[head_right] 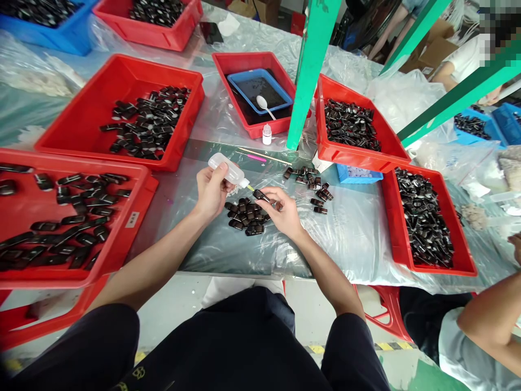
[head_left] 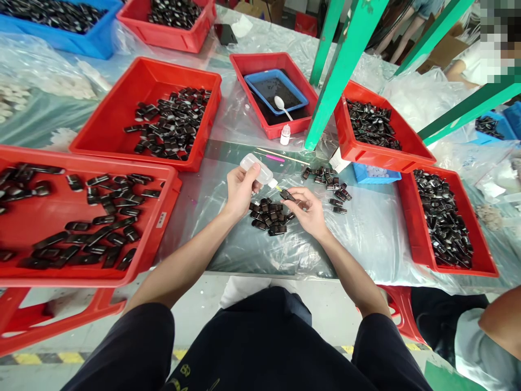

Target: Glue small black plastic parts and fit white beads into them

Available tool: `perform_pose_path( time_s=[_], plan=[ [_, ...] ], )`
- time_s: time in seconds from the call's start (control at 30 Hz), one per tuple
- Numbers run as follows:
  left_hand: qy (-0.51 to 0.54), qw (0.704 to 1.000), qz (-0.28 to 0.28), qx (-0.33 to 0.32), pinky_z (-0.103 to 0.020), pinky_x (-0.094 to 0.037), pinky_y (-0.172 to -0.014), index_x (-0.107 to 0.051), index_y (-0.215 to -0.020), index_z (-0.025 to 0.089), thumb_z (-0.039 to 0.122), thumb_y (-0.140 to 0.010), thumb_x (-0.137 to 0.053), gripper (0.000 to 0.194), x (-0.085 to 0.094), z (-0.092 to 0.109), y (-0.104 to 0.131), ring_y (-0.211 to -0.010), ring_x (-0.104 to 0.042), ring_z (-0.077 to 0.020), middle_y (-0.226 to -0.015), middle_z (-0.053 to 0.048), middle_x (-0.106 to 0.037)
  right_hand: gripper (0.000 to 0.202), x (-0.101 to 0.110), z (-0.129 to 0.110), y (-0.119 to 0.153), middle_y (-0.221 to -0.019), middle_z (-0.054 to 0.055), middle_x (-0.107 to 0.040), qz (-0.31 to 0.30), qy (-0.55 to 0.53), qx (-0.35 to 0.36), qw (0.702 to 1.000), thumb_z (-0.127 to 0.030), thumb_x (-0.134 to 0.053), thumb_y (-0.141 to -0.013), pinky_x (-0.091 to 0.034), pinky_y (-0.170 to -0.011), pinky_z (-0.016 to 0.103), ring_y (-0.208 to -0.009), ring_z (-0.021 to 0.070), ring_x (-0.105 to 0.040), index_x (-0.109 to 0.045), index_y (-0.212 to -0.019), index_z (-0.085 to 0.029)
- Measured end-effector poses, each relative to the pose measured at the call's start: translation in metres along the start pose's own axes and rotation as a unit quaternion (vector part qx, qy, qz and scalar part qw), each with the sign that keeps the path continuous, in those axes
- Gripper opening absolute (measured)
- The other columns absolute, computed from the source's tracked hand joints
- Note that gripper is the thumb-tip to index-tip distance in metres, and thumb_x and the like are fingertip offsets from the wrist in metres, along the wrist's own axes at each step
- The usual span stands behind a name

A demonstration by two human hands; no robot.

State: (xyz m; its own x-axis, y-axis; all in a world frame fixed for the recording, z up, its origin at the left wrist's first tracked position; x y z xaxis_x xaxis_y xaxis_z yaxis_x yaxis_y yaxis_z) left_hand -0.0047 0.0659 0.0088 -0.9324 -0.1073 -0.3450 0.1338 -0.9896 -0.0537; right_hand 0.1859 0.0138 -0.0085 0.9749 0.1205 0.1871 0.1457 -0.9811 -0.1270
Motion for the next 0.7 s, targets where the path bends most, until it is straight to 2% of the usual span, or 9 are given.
perform_pose_path(
  time_s=[0.13, 0.23, 0.33, 0.47, 0.53, 0.6, 0.7],
  plan=[
    [0.0, 0.999, 0.027, -0.02, -0.026, -0.023, -0.044, -0.065, -0.063, 0.018, 0.075, -0.066, -0.088, 0.062, 0.005, -0.001, -0.004, -0.045, -0.034, -0.0057, -0.051, 0.003, -0.046, 0.039, 0.005, -0.003, 0.0, -0.094, 0.006, -0.083, 0.01, 0.038, 0.007, 0.999, -0.057, -0.074, -0.095, -0.041, -0.055, 0.03, -0.069, 0.0174, -0.065, -0.072, -0.113, -0.023],
    [0.004, 0.998, 0.058, -0.027, -0.026, -0.021, -0.045, -0.061, -0.063, 0.019, 0.071, -0.071, -0.087, 0.059, 0.01, -0.001, -0.007, -0.045, -0.033, -0.0059, -0.052, 0.003, -0.046, 0.035, 0.005, -0.005, 0.002, -0.094, 0.006, -0.082, 0.001, 0.081, 0.024, 0.996, -0.056, -0.067, -0.101, -0.043, -0.056, 0.031, -0.068, 0.0173, -0.065, -0.076, -0.106, -0.022],
    [0.007, 0.997, 0.079, -0.017, -0.026, -0.021, -0.045, -0.059, -0.063, 0.02, 0.065, -0.078, -0.085, 0.054, 0.013, -0.003, -0.01, -0.046, -0.032, -0.0062, -0.053, 0.004, -0.045, 0.034, -0.002, -0.008, 0.005, -0.089, 0.005, -0.081, -0.045, 0.109, 0.06, 0.991, -0.051, -0.062, -0.105, -0.051, -0.066, 0.032, -0.07, 0.0185, -0.067, -0.078, -0.098, -0.023],
    [0.01, 0.997, 0.082, -0.009, -0.025, -0.022, -0.046, -0.057, -0.063, 0.02, 0.061, -0.08, -0.083, 0.052, 0.014, -0.004, -0.01, -0.046, -0.032, -0.0061, -0.053, 0.004, -0.046, 0.029, -0.004, -0.013, 0.003, -0.092, 0.005, -0.082, -0.085, 0.19, 0.106, 0.972, -0.047, -0.061, -0.107, -0.055, -0.078, 0.034, -0.075, 0.0204, -0.069, -0.079, -0.102, -0.025],
    [0.017, 0.997, 0.078, -0.002, -0.025, -0.022, -0.046, -0.056, -0.062, 0.02, 0.061, -0.079, -0.084, 0.052, 0.013, -0.003, -0.01, -0.046, -0.033, -0.0061, -0.053, 0.003, -0.047, 0.028, 0.011, -0.016, -0.002, -0.102, 0.007, -0.083, -0.072, 0.247, 0.098, 0.961, -0.046, -0.061, -0.107, -0.055, -0.081, 0.035, -0.079, 0.0212, -0.07, -0.079, -0.107, -0.025],
    [0.026, 0.997, 0.078, 0.014, -0.025, -0.023, -0.045, -0.055, -0.062, 0.02, 0.06, -0.079, -0.084, 0.052, 0.012, -0.003, -0.009, -0.047, -0.033, -0.0062, -0.054, 0.003, -0.048, 0.024, 0.039, -0.018, -0.008, -0.107, 0.007, -0.082, -0.038, 0.32, 0.056, 0.945, -0.041, -0.061, -0.105, -0.053, -0.083, 0.035, -0.081, 0.0216, -0.07, -0.078, -0.108, -0.024],
    [0.041, 0.995, 0.079, 0.044, -0.024, -0.024, -0.044, -0.054, -0.064, 0.02, 0.06, -0.08, -0.083, 0.051, 0.011, -0.002, -0.007, -0.046, -0.034, -0.0065, -0.054, 0.003, -0.048, 0.017, 0.094, -0.013, -0.012, -0.084, 0.003, -0.076, 0.002, 0.41, -0.066, 0.91, -0.035, -0.066, -0.098, -0.045, -0.074, 0.032, -0.074, 0.0201, -0.065, -0.078, -0.105, -0.024]
  ],
)
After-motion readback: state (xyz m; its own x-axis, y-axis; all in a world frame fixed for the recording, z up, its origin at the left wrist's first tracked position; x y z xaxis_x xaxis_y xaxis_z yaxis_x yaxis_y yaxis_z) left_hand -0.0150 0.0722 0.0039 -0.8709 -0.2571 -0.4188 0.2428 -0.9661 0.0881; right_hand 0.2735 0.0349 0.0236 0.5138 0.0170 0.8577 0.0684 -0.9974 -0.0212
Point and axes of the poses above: each hand's wrist, its own y-axis away from the middle knuckle, its own x-axis out of the back of the hand, z = x × y, the point moved 5 cm from there along -y, towards the middle knuckle
